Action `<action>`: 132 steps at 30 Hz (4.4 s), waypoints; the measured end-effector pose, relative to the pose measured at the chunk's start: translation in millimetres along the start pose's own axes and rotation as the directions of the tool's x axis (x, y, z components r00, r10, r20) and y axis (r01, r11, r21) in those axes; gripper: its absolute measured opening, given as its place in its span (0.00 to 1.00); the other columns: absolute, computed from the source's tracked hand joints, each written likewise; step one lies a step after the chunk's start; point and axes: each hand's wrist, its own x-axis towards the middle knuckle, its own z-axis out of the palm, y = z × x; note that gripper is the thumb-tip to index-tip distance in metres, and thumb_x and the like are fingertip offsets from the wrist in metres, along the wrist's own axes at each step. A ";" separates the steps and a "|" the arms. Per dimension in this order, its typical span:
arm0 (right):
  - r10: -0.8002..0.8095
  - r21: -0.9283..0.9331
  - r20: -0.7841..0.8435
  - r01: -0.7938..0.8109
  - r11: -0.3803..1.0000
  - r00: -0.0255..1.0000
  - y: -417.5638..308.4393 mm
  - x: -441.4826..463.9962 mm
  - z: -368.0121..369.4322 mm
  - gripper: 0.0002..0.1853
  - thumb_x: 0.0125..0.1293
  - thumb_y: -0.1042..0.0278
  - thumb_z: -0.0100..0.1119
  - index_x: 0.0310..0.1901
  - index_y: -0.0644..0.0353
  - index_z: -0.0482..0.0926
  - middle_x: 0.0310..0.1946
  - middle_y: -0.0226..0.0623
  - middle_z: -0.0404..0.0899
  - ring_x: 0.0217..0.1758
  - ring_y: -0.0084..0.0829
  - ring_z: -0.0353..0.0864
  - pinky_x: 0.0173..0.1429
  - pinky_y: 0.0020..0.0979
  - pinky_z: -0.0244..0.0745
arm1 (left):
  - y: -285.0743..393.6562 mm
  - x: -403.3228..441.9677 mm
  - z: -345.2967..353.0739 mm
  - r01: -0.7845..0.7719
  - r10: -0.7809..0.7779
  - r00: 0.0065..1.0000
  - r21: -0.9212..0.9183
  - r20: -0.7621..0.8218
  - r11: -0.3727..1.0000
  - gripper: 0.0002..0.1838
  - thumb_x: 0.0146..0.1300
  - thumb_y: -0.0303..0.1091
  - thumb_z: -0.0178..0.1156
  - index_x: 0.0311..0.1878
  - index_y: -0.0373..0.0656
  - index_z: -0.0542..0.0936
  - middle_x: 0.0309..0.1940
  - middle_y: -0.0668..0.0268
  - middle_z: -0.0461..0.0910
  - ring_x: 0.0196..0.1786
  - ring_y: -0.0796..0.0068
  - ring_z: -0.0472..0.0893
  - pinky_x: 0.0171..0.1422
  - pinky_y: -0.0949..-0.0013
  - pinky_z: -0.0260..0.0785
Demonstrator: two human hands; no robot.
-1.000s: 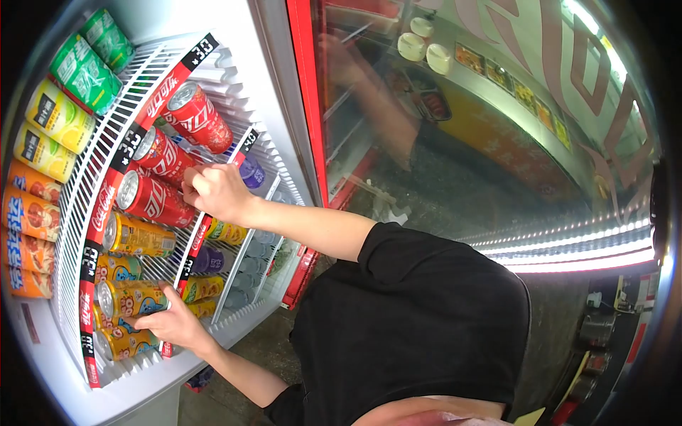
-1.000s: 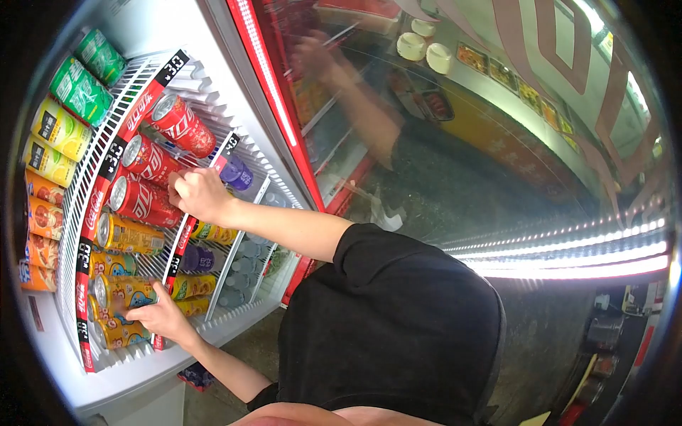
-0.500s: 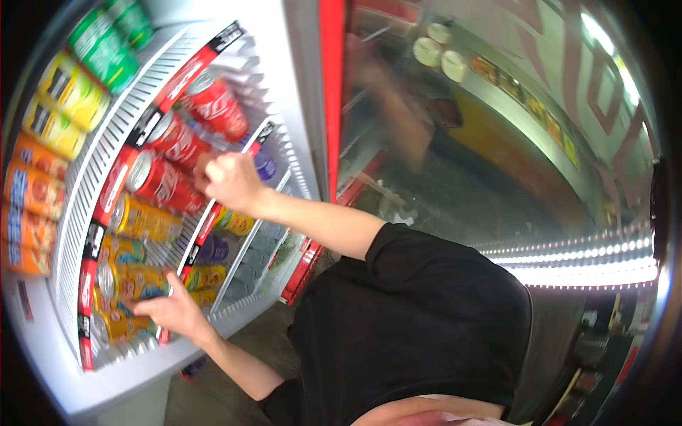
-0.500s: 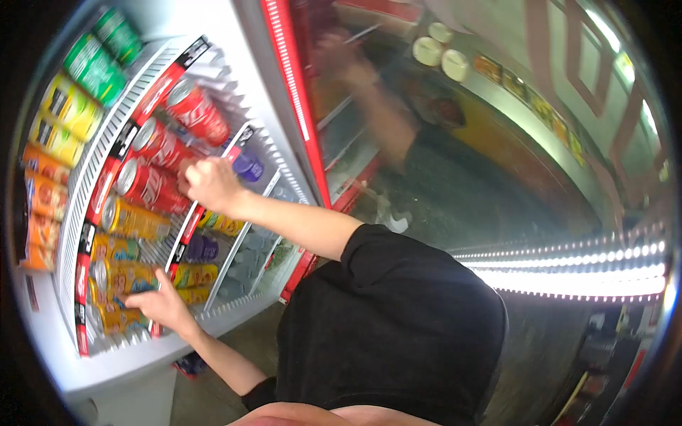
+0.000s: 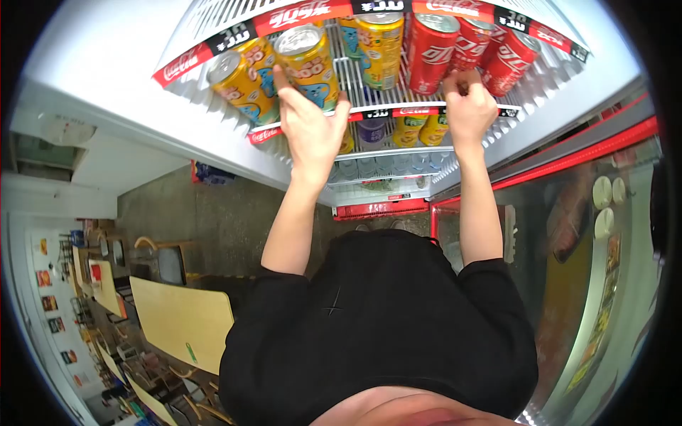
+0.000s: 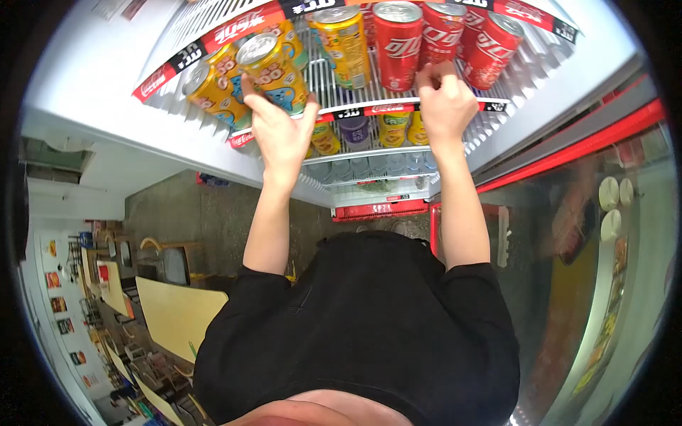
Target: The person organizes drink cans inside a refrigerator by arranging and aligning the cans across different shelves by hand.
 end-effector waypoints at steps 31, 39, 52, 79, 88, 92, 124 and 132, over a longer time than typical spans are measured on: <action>0.066 0.029 0.094 -0.069 0.997 0.993 1.9 -0.9 -3.0 0.09 0.63 0.64 0.70 0.29 0.55 0.80 0.20 0.34 0.84 0.23 0.39 0.85 0.31 0.39 0.77 | -9.3 -1.9 3.8 -0.045 0.046 0.991 0.012 -0.123 0.999 0.54 0.54 0.32 0.74 0.75 0.27 0.48 0.63 0.31 0.68 0.65 0.37 0.75 0.71 0.50 0.68; 0.073 0.038 0.092 -0.077 0.996 0.993 0.8 -0.3 -3.1 0.09 0.63 0.64 0.70 0.29 0.55 0.80 0.20 0.34 0.84 0.23 0.40 0.85 0.31 0.39 0.77 | -8.8 -0.9 4.6 -0.043 0.041 0.992 -0.014 -0.119 0.999 0.53 0.54 0.31 0.73 0.75 0.25 0.48 0.63 0.29 0.66 0.65 0.34 0.74 0.72 0.49 0.67; 0.087 0.029 0.086 -0.089 0.996 0.992 -2.3 -0.9 -4.7 0.09 0.63 0.63 0.69 0.29 0.55 0.80 0.20 0.36 0.84 0.23 0.41 0.85 0.30 0.39 0.77 | -3.8 -1.0 0.5 0.040 -0.041 0.996 -0.013 -0.081 0.999 0.55 0.52 0.29 0.73 0.74 0.23 0.45 0.63 0.27 0.66 0.65 0.32 0.73 0.73 0.49 0.65; 0.022 0.009 0.023 -0.022 1.000 0.999 -5.6 1.8 -6.4 0.09 0.60 0.70 0.70 0.29 0.56 0.77 0.22 0.39 0.83 0.24 0.46 0.84 0.29 0.43 0.76 | 10.9 -1.1 -66.7 -0.283 0.277 0.946 -0.012 -0.166 0.959 0.31 0.60 0.26 0.65 0.67 0.30 0.69 0.60 0.44 0.75 0.63 0.48 0.77 0.69 0.52 0.69; 0.047 0.014 0.049 -0.048 0.999 0.998 -4.2 1.9 -5.8 0.09 0.62 0.68 0.70 0.29 0.57 0.78 0.23 0.40 0.84 0.25 0.46 0.84 0.30 0.44 0.77 | 17.2 63.4 -115.2 -0.393 0.384 0.920 0.187 0.083 0.900 0.10 0.68 0.24 0.54 0.49 0.30 0.78 0.44 0.49 0.78 0.47 0.47 0.76 0.55 0.50 0.68; 0.052 0.042 0.064 -0.054 0.998 0.997 -5.3 2.1 -7.9 0.09 0.62 0.69 0.69 0.29 0.57 0.78 0.24 0.40 0.84 0.26 0.47 0.85 0.31 0.44 0.77 | 1.2 76.3 -118.7 -0.554 0.449 0.832 0.524 0.326 0.647 0.05 0.68 0.25 0.57 0.43 0.34 0.79 0.39 0.53 0.80 0.41 0.51 0.78 0.47 0.52 0.70; 0.023 0.038 0.021 -0.023 0.999 1.000 -2.3 2.0 -4.8 0.09 0.61 0.68 0.69 0.28 0.55 0.77 0.20 0.41 0.82 0.23 0.47 0.83 0.28 0.46 0.75 | -19.6 154.0 -56.5 -0.755 0.459 0.656 0.501 0.600 0.423 0.25 0.78 0.41 0.42 0.70 0.37 0.69 0.71 0.52 0.72 0.73 0.60 0.71 0.78 0.63 0.62; 0.019 0.052 0.016 -0.020 0.998 1.000 -1.0 1.1 -3.6 0.09 0.61 0.67 0.69 0.29 0.55 0.77 0.19 0.42 0.81 0.22 0.48 0.82 0.27 0.47 0.75 | -7.4 156.0 -40.7 -0.573 0.347 0.777 0.363 0.525 0.735 0.27 0.76 0.48 0.49 0.68 0.37 0.72 0.66 0.55 0.76 0.67 0.64 0.76 0.72 0.66 0.67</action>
